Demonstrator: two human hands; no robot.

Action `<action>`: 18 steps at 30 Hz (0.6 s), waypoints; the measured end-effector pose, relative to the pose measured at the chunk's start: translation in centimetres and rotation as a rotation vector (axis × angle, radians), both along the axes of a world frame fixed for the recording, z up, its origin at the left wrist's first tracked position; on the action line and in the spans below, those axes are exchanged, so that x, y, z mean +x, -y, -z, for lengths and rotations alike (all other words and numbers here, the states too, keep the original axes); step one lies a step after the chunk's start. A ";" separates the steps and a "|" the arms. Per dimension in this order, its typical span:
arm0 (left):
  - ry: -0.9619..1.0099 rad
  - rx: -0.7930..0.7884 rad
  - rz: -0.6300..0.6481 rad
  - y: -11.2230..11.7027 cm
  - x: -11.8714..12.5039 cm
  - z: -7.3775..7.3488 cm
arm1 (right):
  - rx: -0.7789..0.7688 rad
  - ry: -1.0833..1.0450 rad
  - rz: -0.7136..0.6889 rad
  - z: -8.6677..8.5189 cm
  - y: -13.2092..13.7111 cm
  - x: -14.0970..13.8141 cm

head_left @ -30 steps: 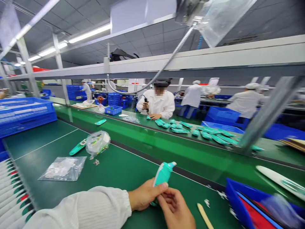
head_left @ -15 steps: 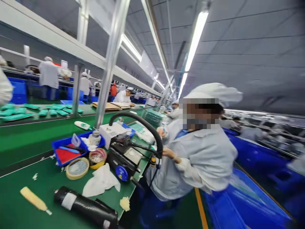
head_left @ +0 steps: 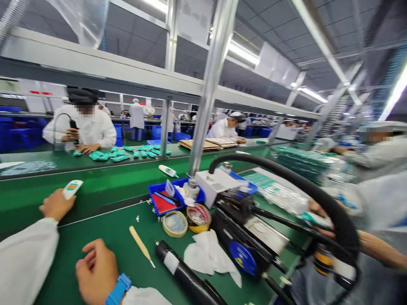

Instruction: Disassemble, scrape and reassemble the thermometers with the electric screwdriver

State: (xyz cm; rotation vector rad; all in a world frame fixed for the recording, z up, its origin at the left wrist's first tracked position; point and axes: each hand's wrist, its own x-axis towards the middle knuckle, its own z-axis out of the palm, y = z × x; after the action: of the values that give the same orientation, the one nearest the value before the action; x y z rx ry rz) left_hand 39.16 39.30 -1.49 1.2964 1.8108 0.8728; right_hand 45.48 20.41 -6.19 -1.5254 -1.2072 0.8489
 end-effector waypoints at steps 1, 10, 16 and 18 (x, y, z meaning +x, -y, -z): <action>-0.097 0.059 -0.022 -1.0 -0.9 0.1 | 0.022 0.005 -0.002 -0.1 0.0 0.3; -0.576 0.545 0.140 -1.2 -0.6 3.6 | 0.094 -0.003 -0.047 -0.3 -0.2 1.5; -0.650 0.598 0.288 2.7 -1.6 4.8 | 0.087 -0.056 -0.088 -0.2 -1.6 2.2; -0.640 0.593 0.363 4.7 -2.2 5.0 | 0.081 -0.072 -0.093 -0.2 -1.9 2.3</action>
State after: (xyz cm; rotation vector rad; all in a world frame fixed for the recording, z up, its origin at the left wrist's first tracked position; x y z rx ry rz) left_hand 36.95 34.56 -6.47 2.4185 1.7171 0.8792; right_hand 47.82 22.35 -5.97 -1.3719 -1.2525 0.8973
